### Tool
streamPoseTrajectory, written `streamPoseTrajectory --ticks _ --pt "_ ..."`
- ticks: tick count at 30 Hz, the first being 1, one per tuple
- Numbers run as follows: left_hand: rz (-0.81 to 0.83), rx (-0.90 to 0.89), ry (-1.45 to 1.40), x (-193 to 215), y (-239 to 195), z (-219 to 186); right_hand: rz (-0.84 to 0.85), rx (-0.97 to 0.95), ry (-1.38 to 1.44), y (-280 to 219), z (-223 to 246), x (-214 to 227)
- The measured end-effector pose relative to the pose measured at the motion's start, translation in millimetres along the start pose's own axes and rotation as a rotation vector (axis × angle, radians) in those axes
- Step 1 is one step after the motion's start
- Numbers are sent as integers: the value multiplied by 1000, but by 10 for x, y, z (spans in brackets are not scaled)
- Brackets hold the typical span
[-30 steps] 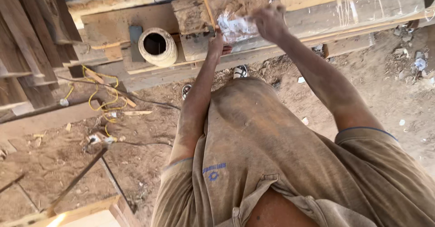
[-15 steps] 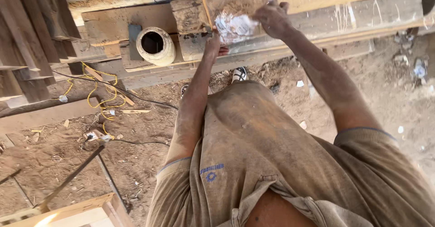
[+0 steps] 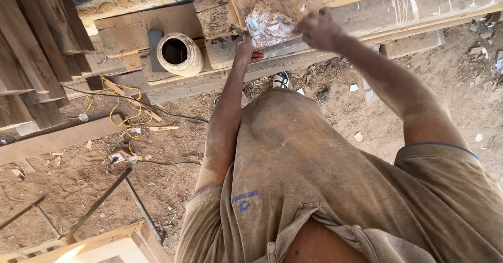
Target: The person mixes a white paste on a wooden board using a putty knife, then applies the paste to a wooden frame on the ground. The person repeatedly dips the knife into a container to gather more paste and continues spreading it onto the frame.
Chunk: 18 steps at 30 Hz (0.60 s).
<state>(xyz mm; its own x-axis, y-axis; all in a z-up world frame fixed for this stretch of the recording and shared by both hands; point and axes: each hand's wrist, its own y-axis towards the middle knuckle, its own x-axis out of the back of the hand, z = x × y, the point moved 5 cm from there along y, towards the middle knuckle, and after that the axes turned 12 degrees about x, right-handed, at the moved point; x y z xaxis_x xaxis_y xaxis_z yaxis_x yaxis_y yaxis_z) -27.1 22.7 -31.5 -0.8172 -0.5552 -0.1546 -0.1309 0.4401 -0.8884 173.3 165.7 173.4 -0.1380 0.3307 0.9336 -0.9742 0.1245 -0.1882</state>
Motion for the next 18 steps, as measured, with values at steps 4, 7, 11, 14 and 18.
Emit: streamPoseTrajectory --ticks 4,7,11,14,18 --pt "26 -25 -43 -13 4 -5 -26 -96 127 383 -387 429" --pt "63 -27 -73 -21 13 33 69 -508 547 706 -686 201" --pt "24 7 -40 6 21 -16 -114 -79 -156 1036 -414 66" --pt "13 -21 5 2 26 49 126 -155 121 920 -385 -141" --pt "5 -23 -9 41 71 8 119 -495 512 1118 -531 90"
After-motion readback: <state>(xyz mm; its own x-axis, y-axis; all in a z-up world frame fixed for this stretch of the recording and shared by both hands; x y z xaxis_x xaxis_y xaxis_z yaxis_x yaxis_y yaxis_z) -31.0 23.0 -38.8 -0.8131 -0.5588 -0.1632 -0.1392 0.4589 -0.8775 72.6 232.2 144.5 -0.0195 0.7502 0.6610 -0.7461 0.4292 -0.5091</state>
